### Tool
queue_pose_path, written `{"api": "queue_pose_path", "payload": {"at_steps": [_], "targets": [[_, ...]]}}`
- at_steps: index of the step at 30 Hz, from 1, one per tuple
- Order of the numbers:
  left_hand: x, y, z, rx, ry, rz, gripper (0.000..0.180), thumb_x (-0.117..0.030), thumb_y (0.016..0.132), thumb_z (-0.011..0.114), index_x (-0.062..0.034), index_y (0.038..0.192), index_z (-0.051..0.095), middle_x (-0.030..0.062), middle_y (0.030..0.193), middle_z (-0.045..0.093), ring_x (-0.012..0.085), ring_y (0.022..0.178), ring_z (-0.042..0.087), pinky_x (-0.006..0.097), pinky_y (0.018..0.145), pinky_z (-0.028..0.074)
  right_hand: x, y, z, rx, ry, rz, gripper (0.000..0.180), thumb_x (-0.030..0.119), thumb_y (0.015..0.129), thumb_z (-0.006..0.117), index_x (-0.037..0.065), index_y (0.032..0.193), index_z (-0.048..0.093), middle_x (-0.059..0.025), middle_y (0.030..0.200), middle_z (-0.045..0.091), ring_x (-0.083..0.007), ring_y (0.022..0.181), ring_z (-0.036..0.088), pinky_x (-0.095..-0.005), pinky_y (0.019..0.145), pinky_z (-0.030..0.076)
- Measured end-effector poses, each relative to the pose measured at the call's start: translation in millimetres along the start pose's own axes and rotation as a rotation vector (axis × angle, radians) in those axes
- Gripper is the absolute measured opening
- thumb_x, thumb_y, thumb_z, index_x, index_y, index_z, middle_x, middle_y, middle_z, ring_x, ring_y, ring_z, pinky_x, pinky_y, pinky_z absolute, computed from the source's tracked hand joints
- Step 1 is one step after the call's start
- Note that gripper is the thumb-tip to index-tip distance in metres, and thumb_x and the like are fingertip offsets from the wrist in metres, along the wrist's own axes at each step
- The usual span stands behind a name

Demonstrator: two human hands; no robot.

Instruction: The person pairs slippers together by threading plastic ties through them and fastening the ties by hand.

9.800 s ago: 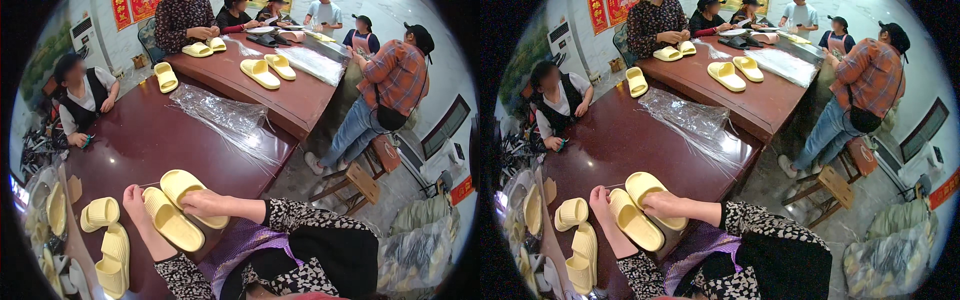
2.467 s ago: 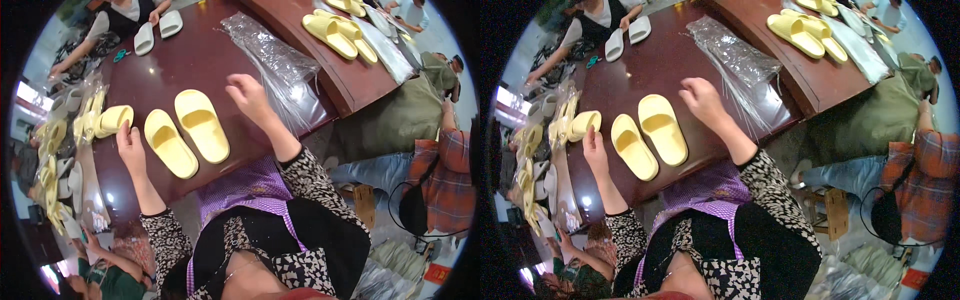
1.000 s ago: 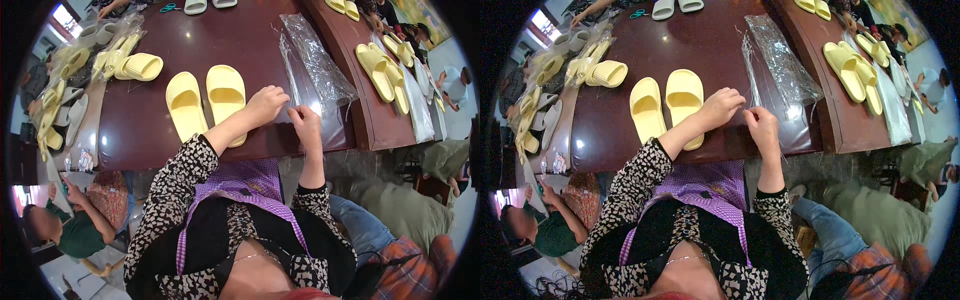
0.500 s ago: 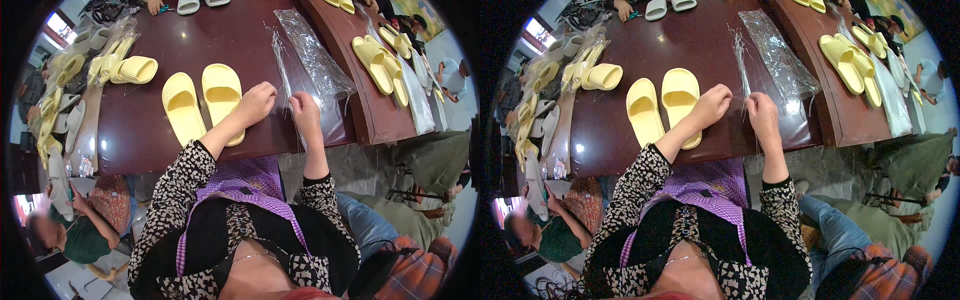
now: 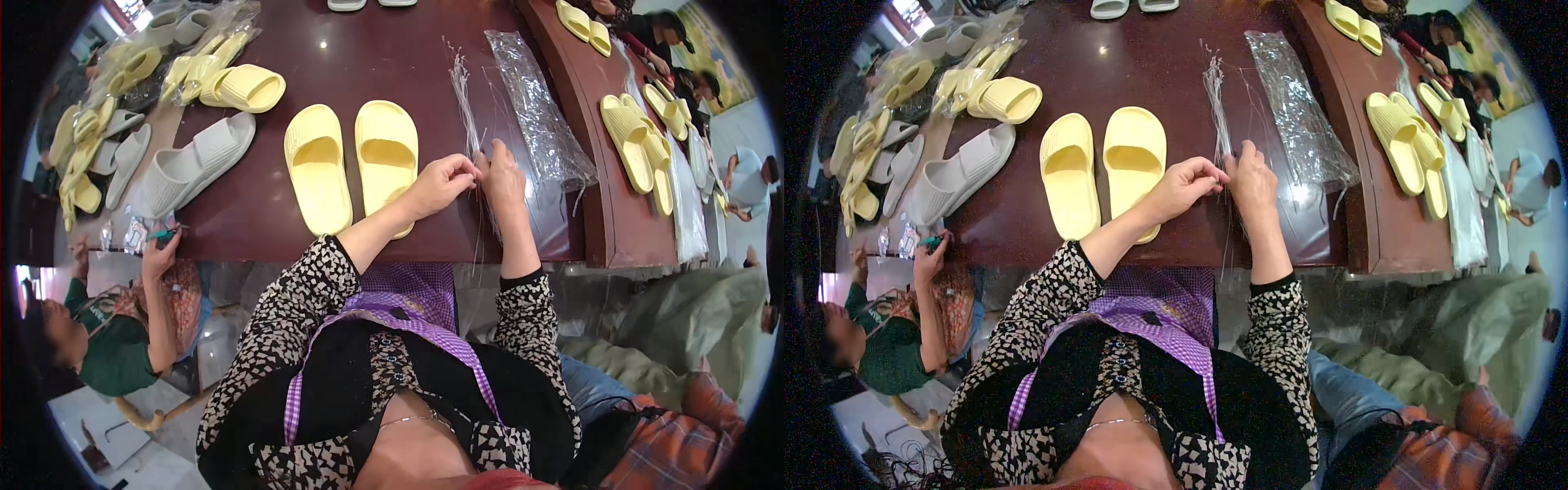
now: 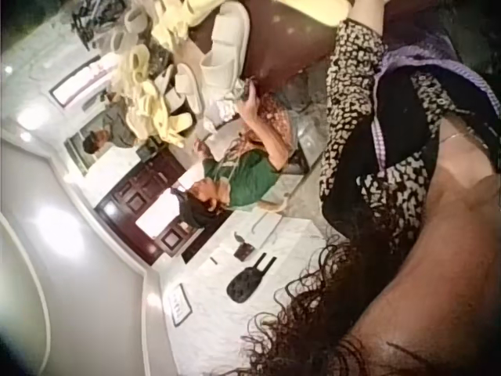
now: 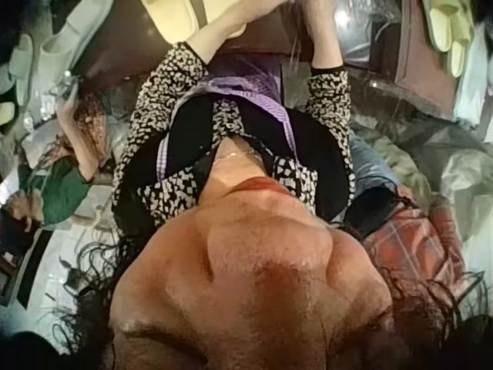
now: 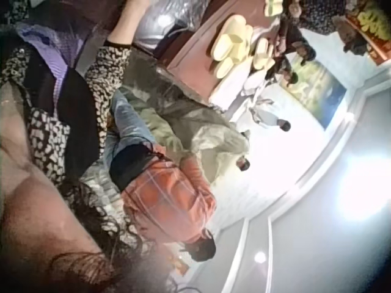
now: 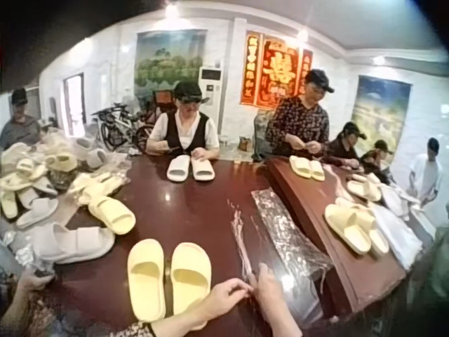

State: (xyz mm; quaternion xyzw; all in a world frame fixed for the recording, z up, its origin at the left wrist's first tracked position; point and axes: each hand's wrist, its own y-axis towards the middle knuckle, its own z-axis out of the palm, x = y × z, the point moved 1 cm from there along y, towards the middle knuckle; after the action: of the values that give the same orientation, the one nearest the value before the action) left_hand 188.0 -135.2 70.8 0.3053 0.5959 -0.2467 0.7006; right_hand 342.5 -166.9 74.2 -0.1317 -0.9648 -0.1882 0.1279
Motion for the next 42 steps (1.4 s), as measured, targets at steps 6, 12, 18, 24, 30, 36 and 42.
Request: {"api": "queue_pose_path", "payload": {"at_steps": [6, 12, 18, 24, 30, 36, 42], "targets": [[-8, -6, 0, 0.000, -0.121, 0.042, 0.009, -0.005, 0.091, 0.050, -0.0014, 0.095, 0.057, 0.0039, 0.090, 0.062, 0.0099, 0.083, 0.058, 0.024, 0.078, 0.048, 5, 8, 9, 0.088, -0.085, -0.049, 0.022, 0.023, 0.090, 0.046, 0.002, 0.095, 0.049, -0.0218, 0.084, 0.064, -0.0410, 0.078, 0.064, -0.0493, 0.068, 0.050], [-33, -38, -8, -0.037, -0.232, -0.014, 0.006, -0.005, 0.091, 0.050, -0.0024, 0.093, 0.055, 0.0044, 0.085, 0.061, 0.0112, 0.080, 0.058, 0.025, 0.077, 0.049, -30, 27, 22, 0.030, -0.152, 0.025, 0.017, 0.016, 0.089, 0.043, 0.002, 0.092, 0.051, -0.0232, 0.084, 0.065, -0.0417, 0.077, 0.064, -0.0503, 0.069, 0.050], [-46, -79, -59, -0.334, -0.365, 0.060, 0.007, 0.000, 0.089, 0.050, -0.0028, 0.093, 0.055, 0.0053, 0.078, 0.059, 0.0139, 0.070, 0.058, 0.030, 0.068, 0.053, -56, 35, 18, -0.032, -0.207, 0.116, 0.020, 0.019, 0.089, 0.045, 0.003, 0.092, 0.056, -0.0247, 0.079, 0.065, -0.0425, 0.077, 0.063, -0.0507, 0.071, 0.049], [-73, -101, -129, -0.642, -0.473, 0.195, 0.008, -0.001, 0.088, 0.050, -0.0027, 0.092, 0.056, 0.0052, 0.073, 0.057, 0.0139, 0.064, 0.056, 0.031, 0.065, 0.052, -63, 38, 20, -0.036, -0.206, 0.158, 0.020, 0.019, 0.089, 0.045, 0.003, 0.091, 0.056, -0.0254, 0.079, 0.065, -0.0428, 0.077, 0.063, -0.0506, 0.071, 0.050], [-73, -104, -162, -0.756, -0.569, 0.334, 0.005, -0.002, 0.088, 0.052, -0.0027, 0.093, 0.054, 0.0045, 0.067, 0.051, 0.0143, 0.063, 0.051, 0.037, 0.069, 0.051, -63, 38, 22, -0.045, -0.210, 0.162, 0.021, 0.020, 0.089, 0.045, 0.002, 0.091, 0.056, -0.0250, 0.079, 0.065, -0.0423, 0.077, 0.064, -0.0506, 0.070, 0.050], [-76, -122, -214, -0.813, -0.541, 0.520, 0.013, -0.002, 0.086, 0.052, -0.0046, 0.075, 0.045, 0.0034, 0.069, 0.044, 0.0172, 0.065, 0.044, 0.034, 0.072, 0.044, -70, 37, 16, -0.082, -0.223, 0.225, 0.019, 0.018, 0.088, 0.046, 0.002, 0.090, 0.055, -0.0246, 0.079, 0.065, -0.0419, 0.077, 0.064, -0.0510, 0.069, 0.050], [-99, -152, -229, -0.869, -0.663, 0.557, 0.010, -0.003, 0.087, 0.052, -0.0039, 0.079, 0.047, 0.0028, 0.070, 0.043, 0.0162, 0.065, 0.040, 0.032, 0.071, 0.042, -82, 38, 16, -0.110, -0.249, 0.273, 0.020, 0.021, 0.089, 0.046, 0.004, 0.090, 0.055, -0.0237, 0.082, 0.065, -0.0418, 0.078, 0.063, -0.0509, 0.069, 0.050]]}}
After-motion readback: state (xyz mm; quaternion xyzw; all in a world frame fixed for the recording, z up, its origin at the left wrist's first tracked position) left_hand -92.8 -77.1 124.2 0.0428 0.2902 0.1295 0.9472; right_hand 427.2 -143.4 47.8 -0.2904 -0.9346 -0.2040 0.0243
